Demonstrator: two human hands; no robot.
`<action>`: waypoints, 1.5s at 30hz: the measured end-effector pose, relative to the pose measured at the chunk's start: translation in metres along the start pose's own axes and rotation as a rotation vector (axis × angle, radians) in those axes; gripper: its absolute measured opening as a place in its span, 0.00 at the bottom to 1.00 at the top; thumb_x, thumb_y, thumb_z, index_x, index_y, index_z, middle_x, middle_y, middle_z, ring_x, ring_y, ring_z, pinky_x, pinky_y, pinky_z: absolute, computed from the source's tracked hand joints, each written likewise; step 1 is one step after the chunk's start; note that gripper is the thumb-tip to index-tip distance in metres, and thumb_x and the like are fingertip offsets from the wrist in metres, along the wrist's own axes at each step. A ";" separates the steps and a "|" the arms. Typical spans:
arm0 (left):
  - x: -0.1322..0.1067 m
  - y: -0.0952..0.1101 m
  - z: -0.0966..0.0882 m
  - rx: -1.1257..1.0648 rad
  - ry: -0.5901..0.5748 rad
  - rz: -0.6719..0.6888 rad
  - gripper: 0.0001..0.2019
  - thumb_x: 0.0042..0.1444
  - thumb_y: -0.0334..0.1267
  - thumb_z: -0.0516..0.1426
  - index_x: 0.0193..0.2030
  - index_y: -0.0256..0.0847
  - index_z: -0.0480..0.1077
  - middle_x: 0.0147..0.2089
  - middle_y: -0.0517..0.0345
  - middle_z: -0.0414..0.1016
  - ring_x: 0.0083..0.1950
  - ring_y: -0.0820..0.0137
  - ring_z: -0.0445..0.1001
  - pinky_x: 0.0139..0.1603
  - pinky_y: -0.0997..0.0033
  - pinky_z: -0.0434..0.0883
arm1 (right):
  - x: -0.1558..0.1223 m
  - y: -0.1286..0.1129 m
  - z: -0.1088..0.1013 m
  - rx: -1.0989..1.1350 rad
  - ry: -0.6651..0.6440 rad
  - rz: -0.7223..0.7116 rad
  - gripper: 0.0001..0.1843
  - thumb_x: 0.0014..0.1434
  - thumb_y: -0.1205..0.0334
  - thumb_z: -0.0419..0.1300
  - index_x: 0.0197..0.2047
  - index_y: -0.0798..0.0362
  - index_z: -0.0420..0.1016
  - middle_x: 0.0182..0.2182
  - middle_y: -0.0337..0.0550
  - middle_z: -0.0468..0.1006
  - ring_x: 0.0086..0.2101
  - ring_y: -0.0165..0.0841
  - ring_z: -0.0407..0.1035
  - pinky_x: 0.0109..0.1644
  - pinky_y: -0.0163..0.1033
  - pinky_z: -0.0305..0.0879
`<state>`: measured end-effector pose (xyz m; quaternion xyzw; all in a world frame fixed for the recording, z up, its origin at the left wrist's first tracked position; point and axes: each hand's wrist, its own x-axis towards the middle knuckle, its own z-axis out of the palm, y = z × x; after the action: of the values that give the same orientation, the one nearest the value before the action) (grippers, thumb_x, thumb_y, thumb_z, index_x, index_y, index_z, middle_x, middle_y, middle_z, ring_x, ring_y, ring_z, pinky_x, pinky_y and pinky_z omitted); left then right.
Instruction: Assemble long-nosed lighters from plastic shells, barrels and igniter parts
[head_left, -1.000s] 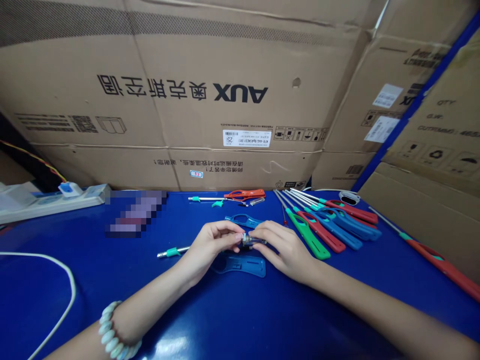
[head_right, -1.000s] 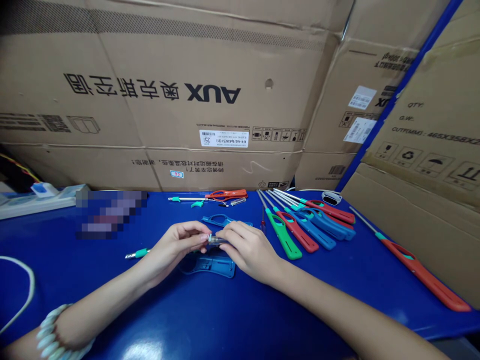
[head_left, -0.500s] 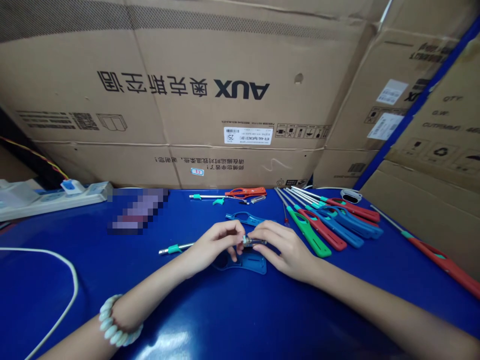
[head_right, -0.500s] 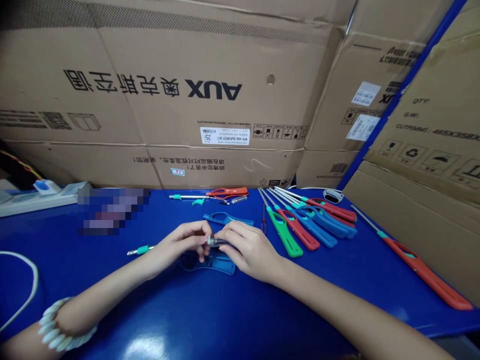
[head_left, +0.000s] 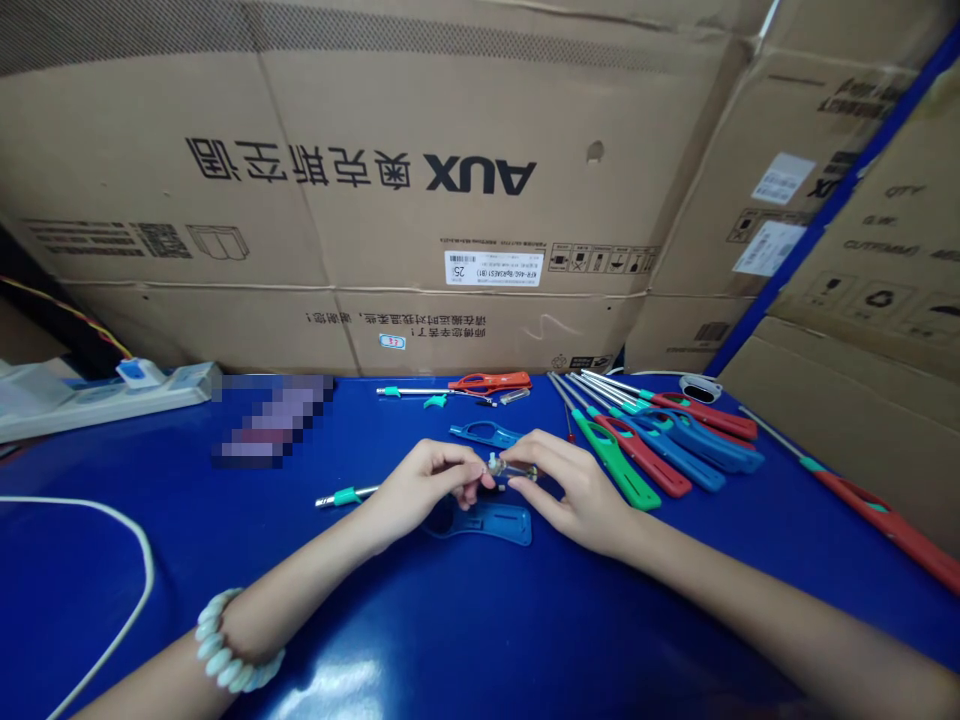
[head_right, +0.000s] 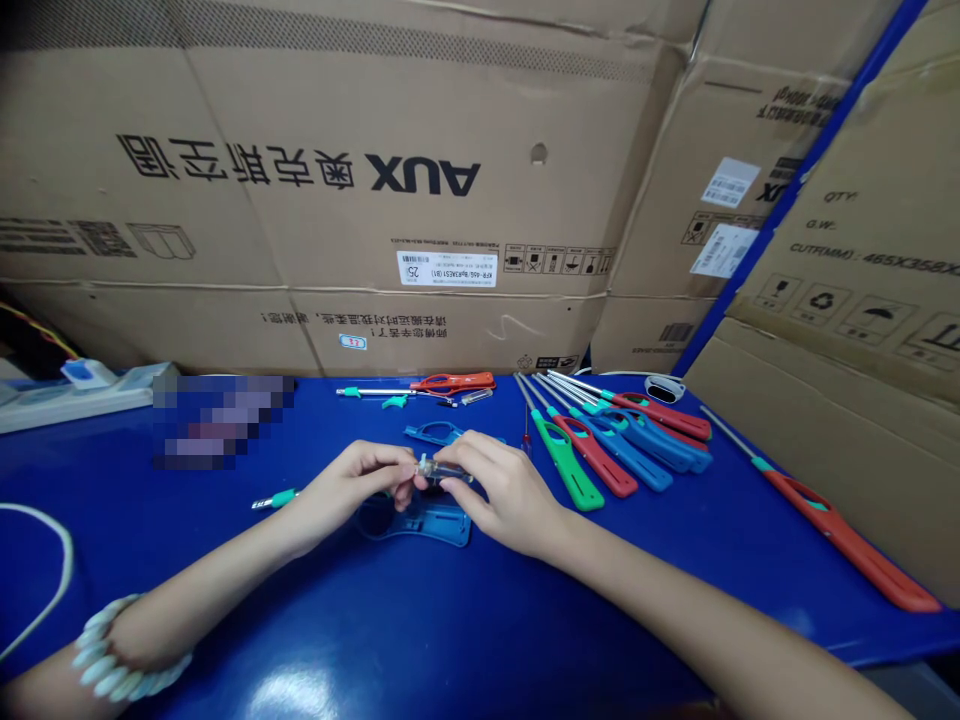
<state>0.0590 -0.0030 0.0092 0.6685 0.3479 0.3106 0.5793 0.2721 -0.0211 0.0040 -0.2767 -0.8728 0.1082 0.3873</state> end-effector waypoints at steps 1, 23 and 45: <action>0.000 0.000 0.000 -0.005 0.010 -0.005 0.15 0.55 0.45 0.57 0.30 0.33 0.74 0.22 0.59 0.69 0.26 0.74 0.66 0.31 0.75 0.65 | 0.000 0.000 0.000 -0.002 -0.001 0.002 0.08 0.64 0.66 0.53 0.46 0.55 0.69 0.37 0.47 0.74 0.37 0.34 0.69 0.42 0.40 0.68; -0.002 0.002 0.014 0.026 0.132 0.024 0.14 0.53 0.43 0.52 0.22 0.37 0.64 0.19 0.62 0.65 0.23 0.75 0.63 0.29 0.76 0.61 | 0.001 -0.001 0.001 -0.082 -0.011 -0.015 0.07 0.64 0.66 0.52 0.44 0.55 0.69 0.36 0.47 0.74 0.36 0.35 0.69 0.41 0.40 0.68; -0.004 -0.003 0.018 0.001 0.107 0.056 0.15 0.57 0.44 0.51 0.24 0.38 0.62 0.20 0.62 0.65 0.24 0.74 0.61 0.30 0.75 0.58 | -0.004 0.006 0.007 -0.168 0.007 -0.118 0.09 0.66 0.67 0.50 0.43 0.56 0.70 0.36 0.49 0.73 0.36 0.34 0.69 0.41 0.39 0.70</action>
<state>0.0714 -0.0161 0.0039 0.6608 0.3594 0.3617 0.5507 0.2720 -0.0180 -0.0059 -0.2564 -0.8923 0.0107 0.3714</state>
